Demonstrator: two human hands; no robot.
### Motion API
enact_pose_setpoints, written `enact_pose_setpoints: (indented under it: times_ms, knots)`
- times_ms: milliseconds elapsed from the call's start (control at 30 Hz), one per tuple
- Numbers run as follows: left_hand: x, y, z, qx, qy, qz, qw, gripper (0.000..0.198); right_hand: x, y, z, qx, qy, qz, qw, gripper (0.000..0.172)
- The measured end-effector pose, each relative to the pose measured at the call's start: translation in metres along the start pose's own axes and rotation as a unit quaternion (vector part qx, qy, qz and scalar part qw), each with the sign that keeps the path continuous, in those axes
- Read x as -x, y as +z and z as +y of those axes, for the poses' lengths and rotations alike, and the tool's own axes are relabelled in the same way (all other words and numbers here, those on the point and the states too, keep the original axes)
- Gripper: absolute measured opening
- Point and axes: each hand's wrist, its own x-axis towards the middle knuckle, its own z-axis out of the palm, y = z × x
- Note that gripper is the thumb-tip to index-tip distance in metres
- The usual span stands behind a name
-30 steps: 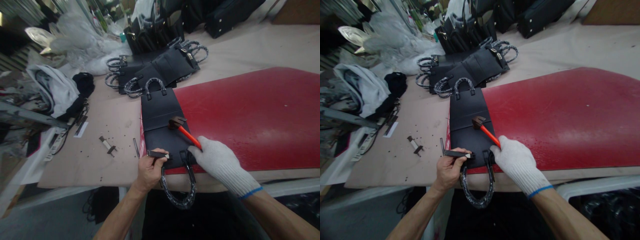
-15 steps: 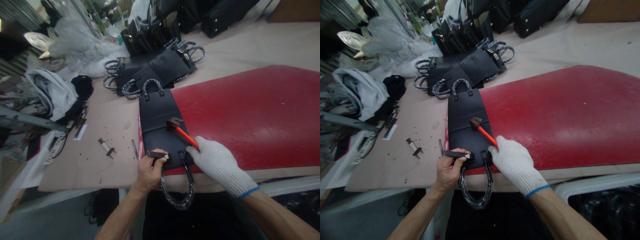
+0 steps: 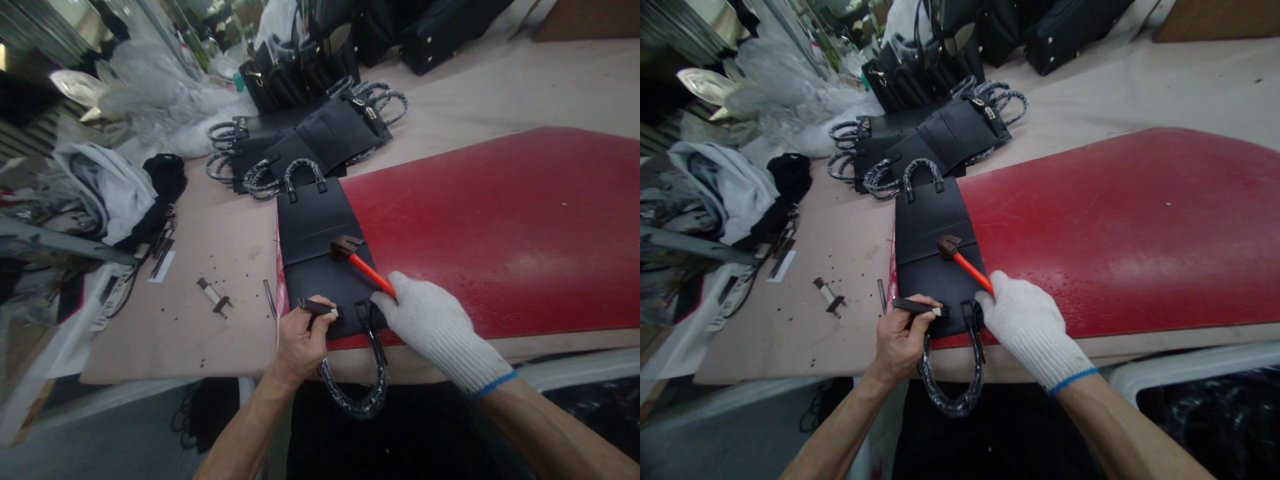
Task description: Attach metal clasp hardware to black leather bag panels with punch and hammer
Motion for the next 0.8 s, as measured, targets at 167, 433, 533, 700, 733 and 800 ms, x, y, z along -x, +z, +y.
enact_pose_setpoints:
  times_ms: [167,433,533,700,733,800]
  knots:
    - [-0.002,0.001,0.001,-0.017,0.028,-0.011,0.999,0.011,0.000,0.002,0.001,0.004,-0.011,0.015,1.000,0.032]
    - [-0.001,0.005,-0.001,-0.031,0.037,-0.032,0.998,0.012,0.002,0.002,0.002,0.002,-0.019,0.034,0.999,0.030]
    - [-0.001,0.006,-0.001,-0.038,0.042,-0.029,0.998,0.011,0.002,0.005,0.007,-0.036,-0.039,0.061,0.997,0.027]
    - [-0.002,0.009,0.000,-0.055,0.062,-0.035,0.996,0.011,0.010,0.008,0.022,-0.232,-0.113,0.102,0.961,0.032]
    - [-0.002,0.009,0.001,-0.057,0.062,-0.034,0.996,0.011,0.016,0.004,0.024,-0.283,-0.118,0.099,0.946,0.034]
    - [-0.003,0.010,0.002,-0.058,0.064,-0.031,0.996,0.011,0.031,-0.010,0.025,-0.373,-0.110,0.081,0.918,0.036]
